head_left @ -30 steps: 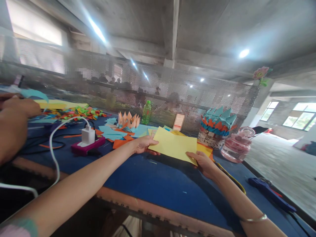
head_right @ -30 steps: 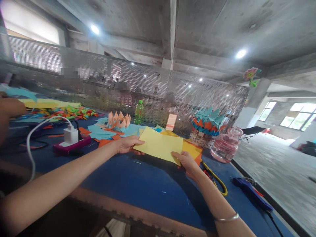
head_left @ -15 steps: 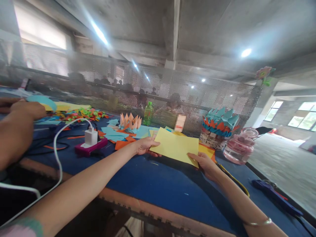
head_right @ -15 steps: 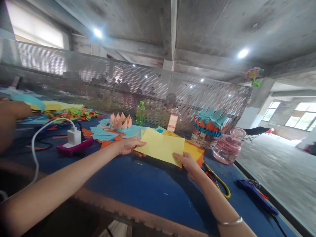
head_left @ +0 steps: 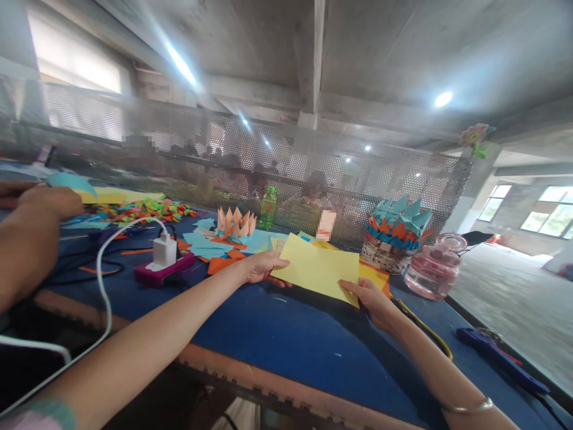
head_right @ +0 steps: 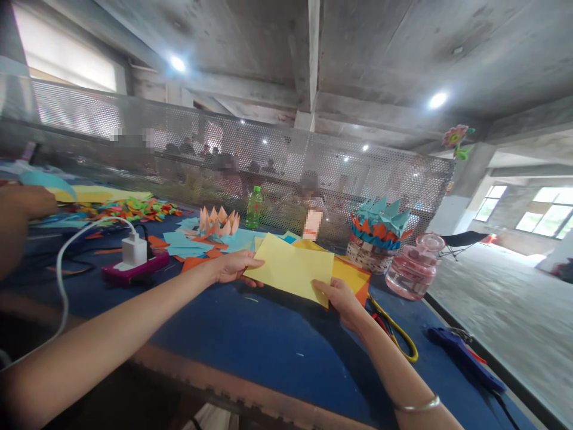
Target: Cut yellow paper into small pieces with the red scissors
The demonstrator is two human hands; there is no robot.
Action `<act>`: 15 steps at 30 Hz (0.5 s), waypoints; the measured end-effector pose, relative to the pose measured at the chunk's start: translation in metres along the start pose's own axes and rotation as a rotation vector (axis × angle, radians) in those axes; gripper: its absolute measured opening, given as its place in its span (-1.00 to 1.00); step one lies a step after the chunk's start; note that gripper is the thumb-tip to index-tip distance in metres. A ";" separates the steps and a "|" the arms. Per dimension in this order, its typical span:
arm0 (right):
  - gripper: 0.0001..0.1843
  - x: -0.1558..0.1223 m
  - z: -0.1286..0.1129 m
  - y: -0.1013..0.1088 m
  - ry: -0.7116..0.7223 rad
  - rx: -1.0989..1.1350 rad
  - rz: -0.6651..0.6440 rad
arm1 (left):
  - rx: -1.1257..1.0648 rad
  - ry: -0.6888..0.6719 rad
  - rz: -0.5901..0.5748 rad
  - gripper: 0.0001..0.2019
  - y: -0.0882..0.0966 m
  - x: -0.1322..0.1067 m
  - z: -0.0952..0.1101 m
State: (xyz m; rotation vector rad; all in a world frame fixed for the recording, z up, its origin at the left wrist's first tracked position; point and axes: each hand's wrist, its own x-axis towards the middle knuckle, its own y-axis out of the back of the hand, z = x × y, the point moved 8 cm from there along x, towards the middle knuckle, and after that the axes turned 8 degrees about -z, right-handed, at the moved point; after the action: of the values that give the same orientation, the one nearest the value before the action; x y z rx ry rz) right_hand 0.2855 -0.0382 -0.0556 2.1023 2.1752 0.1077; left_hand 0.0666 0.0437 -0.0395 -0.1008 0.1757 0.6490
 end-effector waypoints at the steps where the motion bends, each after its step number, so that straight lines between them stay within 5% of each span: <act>1: -0.61 0.000 0.001 0.000 -0.006 0.001 0.002 | 0.002 0.000 0.001 -0.61 0.000 0.000 0.000; 15: -0.60 0.000 -0.001 -0.001 -0.007 -0.014 -0.003 | 0.011 0.000 -0.008 -0.60 -0.003 -0.002 0.002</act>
State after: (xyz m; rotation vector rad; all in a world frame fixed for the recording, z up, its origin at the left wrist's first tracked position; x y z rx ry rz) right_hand 0.2842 -0.0384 -0.0551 2.0891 2.1672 0.1147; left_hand 0.0673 0.0406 -0.0366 -0.0910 0.1791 0.6396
